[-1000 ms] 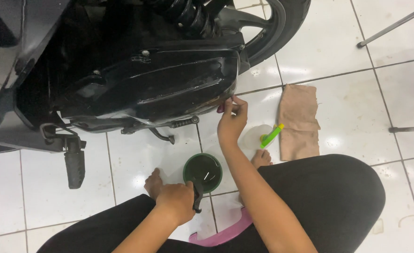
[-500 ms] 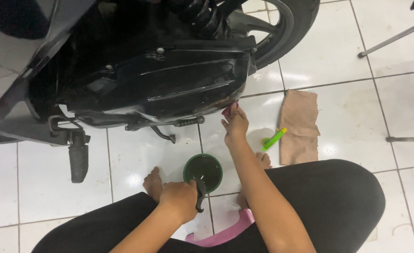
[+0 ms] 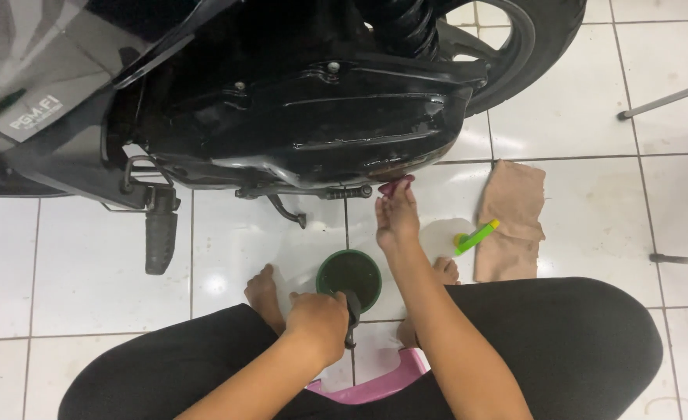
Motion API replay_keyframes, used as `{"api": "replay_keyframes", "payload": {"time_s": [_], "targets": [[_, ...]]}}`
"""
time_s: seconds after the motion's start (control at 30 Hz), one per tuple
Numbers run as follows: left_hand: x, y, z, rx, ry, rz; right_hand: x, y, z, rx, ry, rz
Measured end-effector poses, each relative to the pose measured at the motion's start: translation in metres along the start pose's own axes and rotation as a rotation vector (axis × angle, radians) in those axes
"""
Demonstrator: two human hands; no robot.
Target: The person sits on the floor and cleans the lower side of a black motorcycle. They dip a cloth into a green cup of liquid and wipe the motorcycle's bodywork and engine area. A spray bottle and a pink basin are visible on the floor nearby.
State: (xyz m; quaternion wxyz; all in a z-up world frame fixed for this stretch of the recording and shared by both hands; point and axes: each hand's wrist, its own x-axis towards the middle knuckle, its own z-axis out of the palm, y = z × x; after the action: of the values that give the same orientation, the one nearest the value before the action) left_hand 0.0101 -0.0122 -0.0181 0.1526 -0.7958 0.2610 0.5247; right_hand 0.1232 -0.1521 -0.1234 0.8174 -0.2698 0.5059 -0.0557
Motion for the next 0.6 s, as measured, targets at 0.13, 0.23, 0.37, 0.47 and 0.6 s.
{"api": "replay_keyframes", "payload": {"time_s": [0.13, 0.23, 0.37, 0.47, 0.6], "targets": [[-0.002, -0.004, 0.005, -0.049, 0.015, -0.007, -0.001, -0.008, -0.001, -0.120, 0.084, -0.121], [0.003, -0.004, 0.013, 0.039, 0.019, 0.003, -0.004, 0.005, -0.003, -0.142, 0.035, -0.199], [0.008, -0.002, 0.014, 0.004, 0.081, 0.006, -0.031, 0.003, 0.007, -0.151, 0.052, -0.148], [0.011, -0.002, 0.015, -0.020, 0.082, 0.006, -0.039, -0.009, 0.010, -0.222, 0.056, -0.309], [0.019, -0.003, 0.018, -0.019, 0.098, 0.004, -0.051, -0.029, 0.014, -0.462, -0.010, -0.663]]}}
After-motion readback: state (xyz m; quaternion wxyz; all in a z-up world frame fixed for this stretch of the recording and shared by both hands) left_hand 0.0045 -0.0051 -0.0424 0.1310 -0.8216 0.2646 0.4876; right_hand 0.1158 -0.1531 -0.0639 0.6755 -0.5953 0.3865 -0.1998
